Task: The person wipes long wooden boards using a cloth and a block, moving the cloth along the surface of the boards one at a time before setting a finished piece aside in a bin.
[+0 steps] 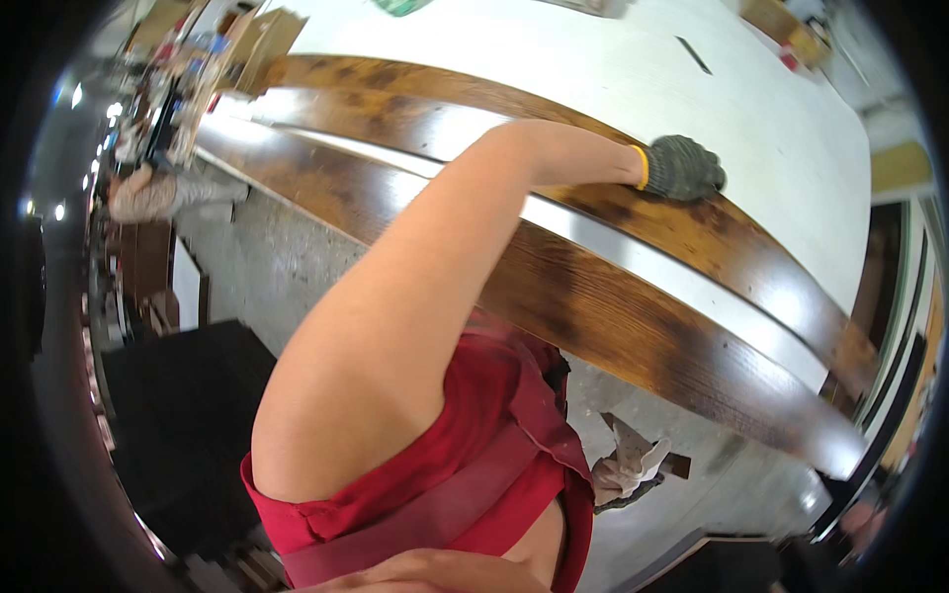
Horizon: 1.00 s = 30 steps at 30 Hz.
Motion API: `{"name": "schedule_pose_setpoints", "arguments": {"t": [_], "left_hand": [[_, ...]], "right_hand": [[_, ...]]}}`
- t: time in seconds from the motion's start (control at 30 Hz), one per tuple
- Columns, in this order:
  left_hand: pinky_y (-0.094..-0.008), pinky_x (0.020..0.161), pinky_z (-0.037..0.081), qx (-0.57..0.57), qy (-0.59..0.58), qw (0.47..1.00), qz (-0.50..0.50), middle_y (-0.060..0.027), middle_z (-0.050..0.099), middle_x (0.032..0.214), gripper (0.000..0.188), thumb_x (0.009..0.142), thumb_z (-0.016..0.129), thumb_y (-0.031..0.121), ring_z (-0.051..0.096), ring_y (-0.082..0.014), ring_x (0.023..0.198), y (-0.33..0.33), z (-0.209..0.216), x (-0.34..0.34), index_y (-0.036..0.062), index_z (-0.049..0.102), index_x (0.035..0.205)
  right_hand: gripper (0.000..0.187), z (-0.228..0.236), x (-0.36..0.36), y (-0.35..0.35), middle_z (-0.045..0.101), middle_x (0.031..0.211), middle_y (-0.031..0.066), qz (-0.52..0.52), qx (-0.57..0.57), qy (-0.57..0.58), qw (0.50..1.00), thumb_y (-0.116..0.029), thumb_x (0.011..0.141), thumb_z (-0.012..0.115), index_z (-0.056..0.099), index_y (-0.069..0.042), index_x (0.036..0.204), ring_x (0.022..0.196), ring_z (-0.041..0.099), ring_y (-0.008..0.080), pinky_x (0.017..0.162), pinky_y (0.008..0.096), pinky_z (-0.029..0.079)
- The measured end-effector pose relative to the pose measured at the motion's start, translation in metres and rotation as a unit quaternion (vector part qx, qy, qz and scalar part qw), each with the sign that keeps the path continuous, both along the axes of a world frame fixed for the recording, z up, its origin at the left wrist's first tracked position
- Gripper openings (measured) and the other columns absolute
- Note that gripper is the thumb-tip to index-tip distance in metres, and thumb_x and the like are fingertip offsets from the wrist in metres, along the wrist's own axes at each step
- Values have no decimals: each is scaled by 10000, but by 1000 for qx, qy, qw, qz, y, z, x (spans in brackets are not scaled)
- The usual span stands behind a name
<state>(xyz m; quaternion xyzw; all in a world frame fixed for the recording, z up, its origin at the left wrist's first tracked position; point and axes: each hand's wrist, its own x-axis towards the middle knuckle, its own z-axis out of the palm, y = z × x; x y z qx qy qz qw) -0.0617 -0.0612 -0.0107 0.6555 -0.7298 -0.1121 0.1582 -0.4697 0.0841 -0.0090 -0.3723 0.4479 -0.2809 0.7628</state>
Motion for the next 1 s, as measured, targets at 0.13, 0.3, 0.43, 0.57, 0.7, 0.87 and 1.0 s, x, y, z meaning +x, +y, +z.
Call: {"name": "schedule_pose_setpoints", "arguments": {"t": [0.13,0.3,0.43,0.57,0.7,0.87,1.0], "left_hand": [[-473,898,512,-127,20,991,25,-143,690,1108,382,947,581,411,653,-349,1016,49,-11,0,94,700,1123],[-577,1218,178,-33,-95,980,-172,-232,346,1570,983,787,675,709,281,-406,1481,130,18,11,131,399,1533],[-666,1199,40,79,-146,977,-138,-292,133,1632,1150,721,802,561,88,-416,1537,159,18,30,187,181,1614],[-683,1187,73,95,-139,980,-105,-290,207,1607,1133,716,824,474,155,-426,1520,163,21,40,202,188,1614],[-688,1176,127,136,-158,971,-121,-273,296,1568,1128,710,842,436,267,-432,1473,155,46,46,224,200,1613],[-571,1145,321,169,-149,966,-125,-270,313,1559,1083,724,844,380,481,-430,1319,144,53,58,264,226,1607],[-473,1011,505,151,-103,975,-128,-274,343,1535,1102,689,864,348,607,-428,1163,138,47,68,265,250,1601]], "right_hand": [[538,7,26,-32,622,1335,139,117,-17,16,993,-407,1042,433,515,-31,1418,1142,616,261,989,374,485],[528,9,55,-43,627,1327,134,169,-26,12,985,-400,1042,431,517,-41,1420,1126,621,254,969,367,494],[521,7,66,-43,631,1320,131,184,-25,19,982,-395,1043,429,518,-49,1421,1113,624,248,953,361,500],[513,4,70,-40,634,1314,128,185,-19,33,982,-390,1043,428,519,-56,1422,1099,627,242,937,356,507],[506,4,66,-39,638,1307,124,179,-14,51,982,-385,1044,426,520,-64,1424,1086,630,236,921,350,513],[498,3,55,-41,643,1299,120,165,-9,72,984,-378,1044,424,522,-74,1425,1070,634,229,900,343,522],[491,4,45,-40,647,1292,116,151,-7,86,985,-373,1044,423,523,-82,1426,1057,637,223,884,337,528]]}}
